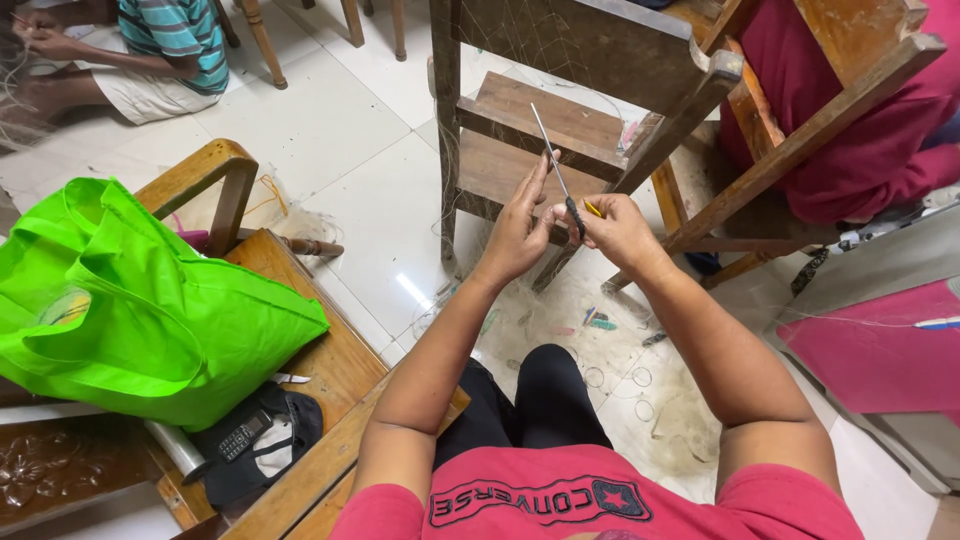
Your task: Repairing a fishing net by weaving and tying knots with a netting needle and cutting thread with scissors.
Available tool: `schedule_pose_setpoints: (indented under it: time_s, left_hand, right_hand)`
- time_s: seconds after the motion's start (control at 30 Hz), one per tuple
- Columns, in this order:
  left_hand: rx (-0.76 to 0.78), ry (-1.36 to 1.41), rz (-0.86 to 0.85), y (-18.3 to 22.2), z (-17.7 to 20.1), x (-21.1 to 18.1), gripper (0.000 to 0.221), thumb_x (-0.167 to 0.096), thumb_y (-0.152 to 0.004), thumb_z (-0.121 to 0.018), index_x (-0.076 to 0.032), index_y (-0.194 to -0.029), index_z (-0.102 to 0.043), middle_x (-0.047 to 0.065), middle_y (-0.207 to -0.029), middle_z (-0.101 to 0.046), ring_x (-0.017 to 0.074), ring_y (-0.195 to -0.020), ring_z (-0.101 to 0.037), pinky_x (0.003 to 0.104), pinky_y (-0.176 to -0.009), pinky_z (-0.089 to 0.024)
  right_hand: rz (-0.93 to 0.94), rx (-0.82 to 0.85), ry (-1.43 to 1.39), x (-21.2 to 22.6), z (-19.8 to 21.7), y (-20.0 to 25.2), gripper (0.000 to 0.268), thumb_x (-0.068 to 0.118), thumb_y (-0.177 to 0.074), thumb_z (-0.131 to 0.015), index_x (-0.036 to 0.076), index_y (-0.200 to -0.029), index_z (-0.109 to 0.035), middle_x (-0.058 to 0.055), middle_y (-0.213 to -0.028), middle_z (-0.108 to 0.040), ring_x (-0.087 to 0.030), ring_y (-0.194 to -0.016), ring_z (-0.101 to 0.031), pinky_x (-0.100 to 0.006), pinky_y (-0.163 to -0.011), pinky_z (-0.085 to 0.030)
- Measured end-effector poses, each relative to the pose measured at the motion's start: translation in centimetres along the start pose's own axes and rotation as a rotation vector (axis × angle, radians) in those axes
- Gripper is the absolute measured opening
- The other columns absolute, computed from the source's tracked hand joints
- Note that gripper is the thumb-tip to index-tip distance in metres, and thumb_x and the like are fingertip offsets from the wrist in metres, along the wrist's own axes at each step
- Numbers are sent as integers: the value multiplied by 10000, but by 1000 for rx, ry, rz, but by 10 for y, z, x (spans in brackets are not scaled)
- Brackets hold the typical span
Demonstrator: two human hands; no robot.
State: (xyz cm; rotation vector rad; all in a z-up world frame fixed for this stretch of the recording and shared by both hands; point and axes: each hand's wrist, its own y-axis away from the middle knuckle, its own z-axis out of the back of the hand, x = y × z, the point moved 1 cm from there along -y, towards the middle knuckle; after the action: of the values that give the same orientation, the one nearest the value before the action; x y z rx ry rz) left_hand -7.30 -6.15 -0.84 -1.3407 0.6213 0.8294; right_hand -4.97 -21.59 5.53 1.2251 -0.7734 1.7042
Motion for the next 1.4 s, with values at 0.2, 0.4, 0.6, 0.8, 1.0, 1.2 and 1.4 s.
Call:
schedule_pose_setpoints:
  time_s: [0.2, 0.4, 0.6, 0.8, 1.0, 1.2, 1.4]
  left_hand:
    - [-9, -10, -11, 0, 0, -5, 700, 20, -1025, -569, -30, -1633, -225, 168, -1650, -370, 398, -1505, -387, 547, -1090, -508]
    - [-8, -2, -1, -2, 0, -3, 701, -12, -1041, -570, -52, -1645, -216, 133, -1659, -365, 359, -1511, -385, 509, -1097, -508]
    - [-12, -1, -15, -1, 1, -3, 692, -26, -1047, -574, -43, -1642, -221, 144, -1650, -379, 371, -1502, -397, 495, -1085, -514]
    - [-18, -1, -15, -1, 1, -5, 699, -37, -1051, -580, -57, -1647, -216, 141, -1646, -388, 357, -1503, -401, 485, -1085, -516]
    - [-14, 32, 21, 0, 3, 1, 708, 13, -1038, -544, -69, -1653, -202, 152, -1646, -382, 365, -1513, -382, 505, -1094, -504]
    - [-10, 24, 17, 0, 2, 3, 716, 10, -1027, -563, -66, -1648, -215, 156, -1655, -365, 373, -1509, -385, 511, -1091, -506]
    - [-5, 27, 13, -1, -1, -1, 725, 2, -1029, -554, -85, -1656, -202, 142, -1660, -360, 374, -1518, -369, 516, -1098, -499]
  right_hand:
    - [8, -35, 248, 32, 9, 13, 191, 152, -843, -680, 83, -665, -693, -48, -518, -598, -97, -465, -458, -208, -477, -353]
    - [28, -39, 294, 36, 3, 11, 166, 167, -825, -694, 82, -683, -698, -52, -538, -629, -105, -507, -501, -219, -515, -384]
    - [11, -26, 293, 34, 7, 14, 198, 176, -837, -683, 99, -654, -694, -41, -530, -621, -113, -510, -512, -229, -526, -405]
    - [11, -18, 280, 34, 9, 12, 198, 154, -849, -669, 68, -671, -683, -60, -552, -637, -132, -520, -546, -247, -547, -430]
    - [-61, -17, 169, 40, 11, 14, 238, 176, -860, -657, 78, -647, -613, -22, -531, -559, -60, -486, -430, -156, -490, -314]
    - [-126, 39, 8, -2, 25, -14, 281, 243, -870, -723, 101, -651, -621, -56, -532, -562, -25, -437, -415, -131, -443, -334]
    - [-118, 39, -18, 19, 26, -20, 351, 319, -872, -764, 93, -648, -617, -63, -525, -555, -17, -412, -403, -129, -412, -295]
